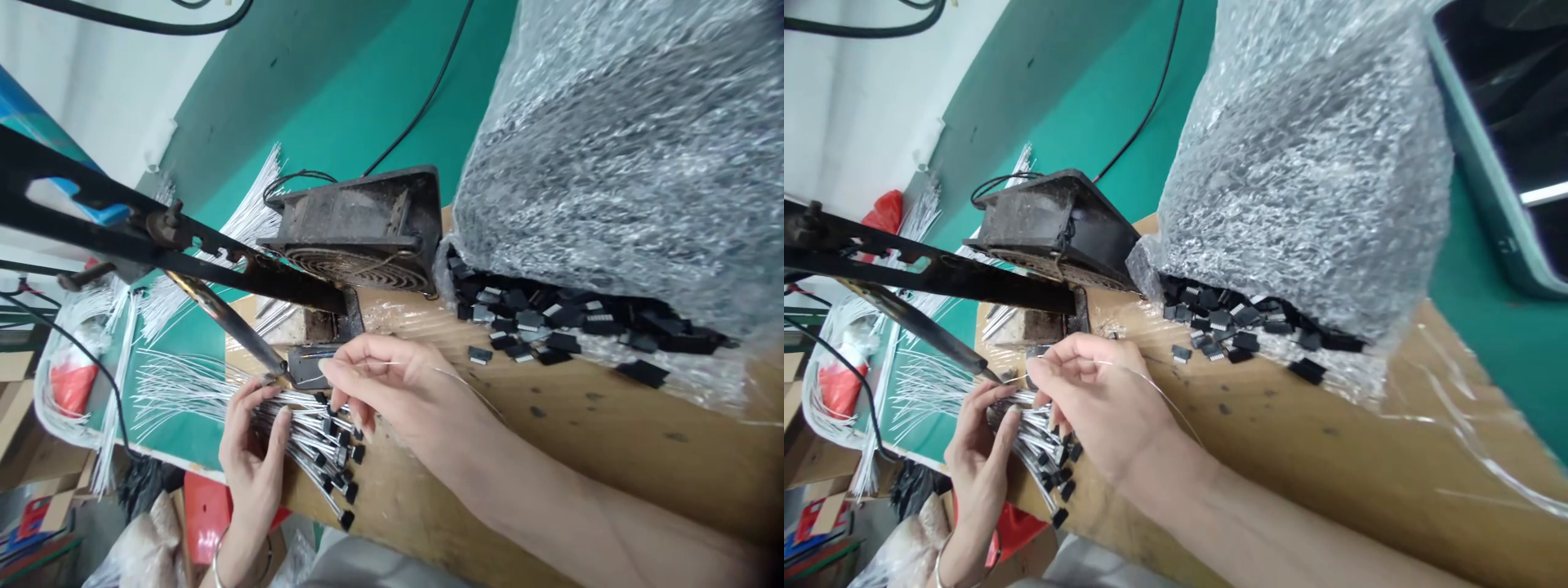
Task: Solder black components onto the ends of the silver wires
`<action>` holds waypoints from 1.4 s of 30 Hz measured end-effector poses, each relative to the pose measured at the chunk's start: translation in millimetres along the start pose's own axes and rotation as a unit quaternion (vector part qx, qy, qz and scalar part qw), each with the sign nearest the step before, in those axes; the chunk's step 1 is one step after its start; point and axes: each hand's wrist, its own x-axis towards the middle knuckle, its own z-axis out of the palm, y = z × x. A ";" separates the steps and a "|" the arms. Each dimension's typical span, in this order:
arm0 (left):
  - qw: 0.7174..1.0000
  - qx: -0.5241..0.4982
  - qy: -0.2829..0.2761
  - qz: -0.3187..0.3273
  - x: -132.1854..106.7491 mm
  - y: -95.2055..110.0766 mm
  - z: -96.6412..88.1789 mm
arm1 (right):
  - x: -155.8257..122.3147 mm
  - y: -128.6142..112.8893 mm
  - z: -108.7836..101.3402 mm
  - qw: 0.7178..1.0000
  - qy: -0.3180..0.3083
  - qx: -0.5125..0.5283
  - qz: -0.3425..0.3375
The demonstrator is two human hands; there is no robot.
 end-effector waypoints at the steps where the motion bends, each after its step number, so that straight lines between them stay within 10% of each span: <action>1: 1.000 -0.003 0.000 0.002 -0.1 -0.8 -0.2 | 0.0 -0.8 0.6 1.000 0.003 0.009 0.016; 42: 1.000 0.004 -0.008 0.008 1.9 -1.9 0.4 | 0.7 -6.1 5.3 0.999 0.017 0.017 0.033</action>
